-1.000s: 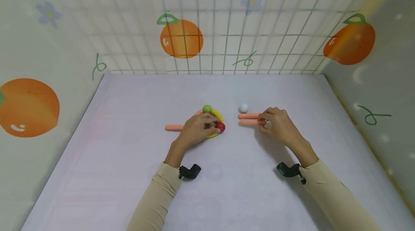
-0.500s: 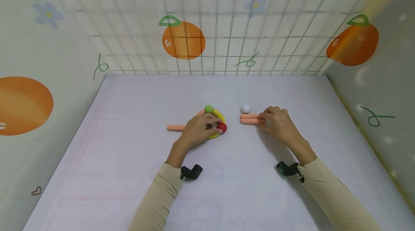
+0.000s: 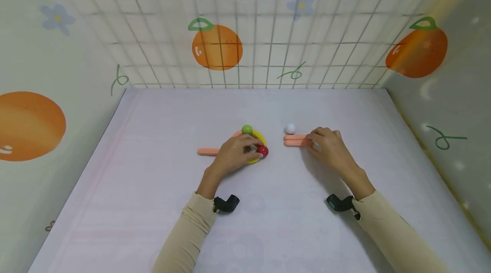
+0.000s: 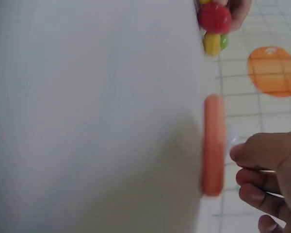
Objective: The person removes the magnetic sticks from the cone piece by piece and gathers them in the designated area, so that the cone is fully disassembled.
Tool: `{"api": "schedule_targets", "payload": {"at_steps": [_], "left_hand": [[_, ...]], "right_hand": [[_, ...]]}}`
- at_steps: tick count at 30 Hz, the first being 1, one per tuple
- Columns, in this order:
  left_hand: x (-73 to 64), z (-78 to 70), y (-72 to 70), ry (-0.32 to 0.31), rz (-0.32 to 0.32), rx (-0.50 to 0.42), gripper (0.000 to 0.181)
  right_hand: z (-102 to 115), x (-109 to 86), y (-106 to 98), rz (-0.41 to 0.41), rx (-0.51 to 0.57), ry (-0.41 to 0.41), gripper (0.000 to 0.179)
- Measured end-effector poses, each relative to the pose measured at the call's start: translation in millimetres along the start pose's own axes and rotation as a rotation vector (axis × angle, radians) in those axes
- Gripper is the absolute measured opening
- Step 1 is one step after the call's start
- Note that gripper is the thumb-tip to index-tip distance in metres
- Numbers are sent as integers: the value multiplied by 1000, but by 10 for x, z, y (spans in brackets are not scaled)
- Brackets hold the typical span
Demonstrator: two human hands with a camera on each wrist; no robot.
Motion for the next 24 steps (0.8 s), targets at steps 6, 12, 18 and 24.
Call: {"api": "schedule_targets", "payload": {"at_steps": [6,12,18,24], "left_hand": [[-12,-25,-24,-6,23,21,31],[-47,-31,-363,25,-48,120,24],[-196,62,-563,3,47,291,19],[-284,40,-578,67,179,246,29]], "right_hand": [[497,1,-291,-150,232,-90,21],[837,30,-429,-207,314,-188,30],[837,-49,-337,-174,284,-182,23],[777,-76,-272,-153,254,-171,19]]}}
Point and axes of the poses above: each hand's wrist, its own x-axis towards the middle knuckle, its own y-axis out of the palm, z = x × y, the point moved 5 cm from there along x, towards the middle knuckle, and after that the axes turned 4 degrees about -y, right-handed, at the moved point
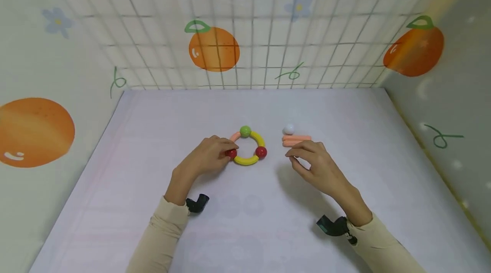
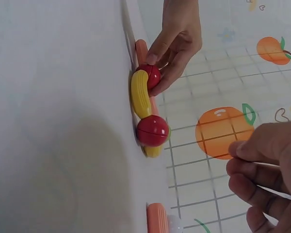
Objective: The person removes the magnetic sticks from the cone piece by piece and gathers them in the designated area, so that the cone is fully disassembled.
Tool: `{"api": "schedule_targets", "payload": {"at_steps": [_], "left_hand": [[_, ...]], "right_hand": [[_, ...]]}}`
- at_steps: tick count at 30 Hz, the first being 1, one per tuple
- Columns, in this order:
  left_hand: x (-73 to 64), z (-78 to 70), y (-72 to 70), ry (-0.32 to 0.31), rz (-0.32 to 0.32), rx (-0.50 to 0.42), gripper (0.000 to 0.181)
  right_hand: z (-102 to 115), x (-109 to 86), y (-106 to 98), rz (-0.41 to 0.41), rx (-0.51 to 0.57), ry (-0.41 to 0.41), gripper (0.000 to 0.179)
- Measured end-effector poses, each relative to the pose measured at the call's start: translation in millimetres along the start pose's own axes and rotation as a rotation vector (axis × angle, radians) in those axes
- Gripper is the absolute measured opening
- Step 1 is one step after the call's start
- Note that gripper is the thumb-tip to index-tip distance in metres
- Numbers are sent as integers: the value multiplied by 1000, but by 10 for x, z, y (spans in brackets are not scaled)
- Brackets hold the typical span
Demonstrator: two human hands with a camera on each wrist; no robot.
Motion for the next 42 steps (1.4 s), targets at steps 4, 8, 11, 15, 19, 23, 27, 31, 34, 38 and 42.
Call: {"api": "schedule_targets", "payload": {"at_steps": [4,8,11,15,19,23,27,31,34,38,42], "left_hand": [[-32,4,-13,8,-39,18,31],[-22,2,3,-47,-125,115,26],[8,-28,29,-74,-179,211,24],[33,-54,64,-110,-220,250,34],[16,-16,60,-161,-208,114,35],[11,-10,43,-113,-180,51,27],[28,-50,57,-44,-185,88,21],[70,-93,84,-62,-208,111,22],[139,-147,115,-90,-227,148,21],[247,-240,156,-126,-268,228,23],[287,-320,169,-168,-325,279,24]], "right_hand": [[-6,8,43,20,-16,0,16],[-4,1,65,32,-21,-5,17],[-10,-12,96,51,-19,-3,16],[-15,-31,155,66,-14,1,15],[-8,-54,206,73,-2,-4,16],[1,-69,234,85,1,-4,15],[13,-77,249,91,-3,1,14],[29,-79,281,102,3,-3,12],[42,-76,311,108,-3,-7,11],[39,-69,375,129,-8,22,10],[33,-65,456,161,-14,68,11]]}}
Point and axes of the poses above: each hand's wrist, its own x-axis towards the middle knuckle, its own y-axis out of the palm, z = x × y, the point moved 5 cm from there along x, towards the middle knuckle, and after that the axes turned 4 degrees about -y, right-handed, at the moved point
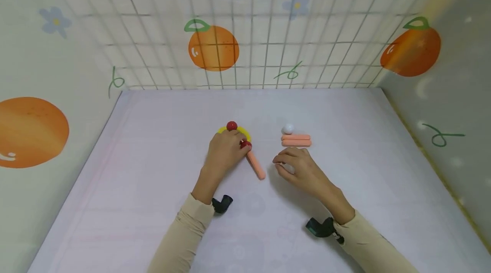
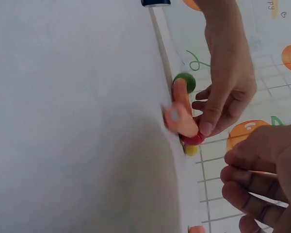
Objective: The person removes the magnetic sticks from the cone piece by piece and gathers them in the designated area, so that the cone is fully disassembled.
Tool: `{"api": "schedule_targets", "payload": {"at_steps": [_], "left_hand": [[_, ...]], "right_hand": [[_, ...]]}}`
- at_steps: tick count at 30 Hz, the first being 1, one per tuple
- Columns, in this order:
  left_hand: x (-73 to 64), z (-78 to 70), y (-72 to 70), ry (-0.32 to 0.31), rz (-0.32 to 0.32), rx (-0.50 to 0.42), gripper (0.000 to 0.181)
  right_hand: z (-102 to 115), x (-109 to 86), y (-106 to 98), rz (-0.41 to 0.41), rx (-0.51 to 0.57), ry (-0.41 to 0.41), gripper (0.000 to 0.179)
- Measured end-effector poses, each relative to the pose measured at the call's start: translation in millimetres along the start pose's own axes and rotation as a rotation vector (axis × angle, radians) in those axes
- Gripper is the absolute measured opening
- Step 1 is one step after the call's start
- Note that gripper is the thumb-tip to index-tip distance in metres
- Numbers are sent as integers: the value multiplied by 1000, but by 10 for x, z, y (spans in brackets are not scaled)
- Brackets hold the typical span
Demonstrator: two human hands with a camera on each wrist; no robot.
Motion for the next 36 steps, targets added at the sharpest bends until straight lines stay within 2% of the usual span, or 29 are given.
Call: {"api": "schedule_targets", "payload": {"at_steps": [3,5,11,13,16,20,25,31,36], "left_hand": [[-5,-27,-15,-11,-21,-4,22],[-7,-27,-22,-1,-7,-24,22],[-14,44,4,35,128,-84,25],[-13,59,15,47,146,-94,26],[-6,54,25,86,133,-121,26],[-5,43,33,115,102,-156,25],[-4,37,31,85,76,-124,22],[-6,-5,-2,51,27,-91,22],[-11,42,-8,24,1,-93,24]], "right_hand": [[-8,10,34,5,-10,21,14],[-17,18,56,3,-21,30,17],[-71,60,171,53,-84,68,29],[-85,74,204,78,-105,87,29],[-97,95,231,92,-106,109,22],[-116,117,243,84,-53,156,14],[-131,131,219,83,-28,216,13],[-58,182,102,88,-81,183,11],[-52,108,-93,86,-117,172,13]]}}
Point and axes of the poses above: each hand's wrist, its own x-axis towards the middle knuckle, its own y-axis out of the palm, z = x × y, the point moved 5 cm from there along x, towards the middle knuckle, and after that the axes turned 4 degrees about -y, right-handed, at the moved point
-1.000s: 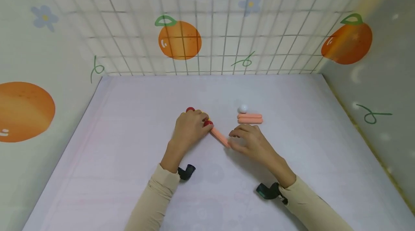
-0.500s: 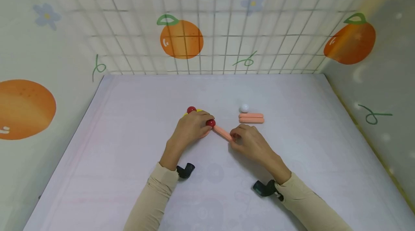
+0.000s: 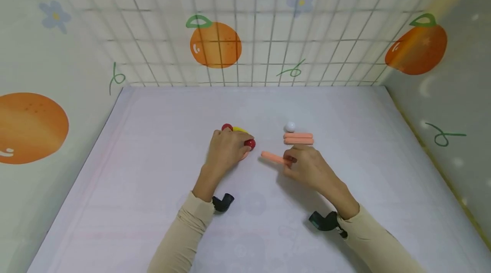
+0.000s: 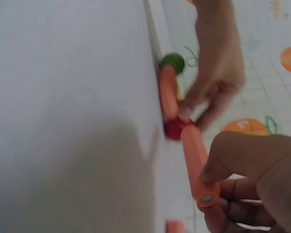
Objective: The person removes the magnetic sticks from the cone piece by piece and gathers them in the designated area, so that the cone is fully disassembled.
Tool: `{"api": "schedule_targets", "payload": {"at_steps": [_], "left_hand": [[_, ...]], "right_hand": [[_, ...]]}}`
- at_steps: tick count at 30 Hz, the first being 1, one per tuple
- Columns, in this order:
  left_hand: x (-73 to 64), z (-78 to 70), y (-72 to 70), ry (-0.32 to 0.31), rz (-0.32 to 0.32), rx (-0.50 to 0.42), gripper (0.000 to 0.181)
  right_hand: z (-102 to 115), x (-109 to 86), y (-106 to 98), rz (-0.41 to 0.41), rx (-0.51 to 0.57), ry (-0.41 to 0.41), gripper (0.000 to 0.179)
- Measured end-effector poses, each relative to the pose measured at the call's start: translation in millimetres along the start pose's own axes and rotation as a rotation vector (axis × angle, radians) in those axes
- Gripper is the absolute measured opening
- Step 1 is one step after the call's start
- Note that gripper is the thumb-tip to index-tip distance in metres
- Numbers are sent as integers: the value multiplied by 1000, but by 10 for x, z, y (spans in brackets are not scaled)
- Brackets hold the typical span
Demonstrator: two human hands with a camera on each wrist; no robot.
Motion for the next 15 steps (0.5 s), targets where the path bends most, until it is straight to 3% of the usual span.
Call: {"api": "schedule_targets", "payload": {"at_steps": [7,15], "left_hand": [[8,37,7,-8,24,-122,23],[-12,53,71,-70,66,-217,25]], "right_hand": [[-252,-108,-320,-86,-7,-38,17],[-496,-102,-345,-55,-50,-51,16]]}}
Point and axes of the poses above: each hand's wrist, its own x-axis towards the middle knuckle, its own y-axis out of the palm, z = x × y, the point moved 5 cm from there along x, towards the middle knuckle, and after that the axes turned 4 degrees about -y, right-handed, at the moved point
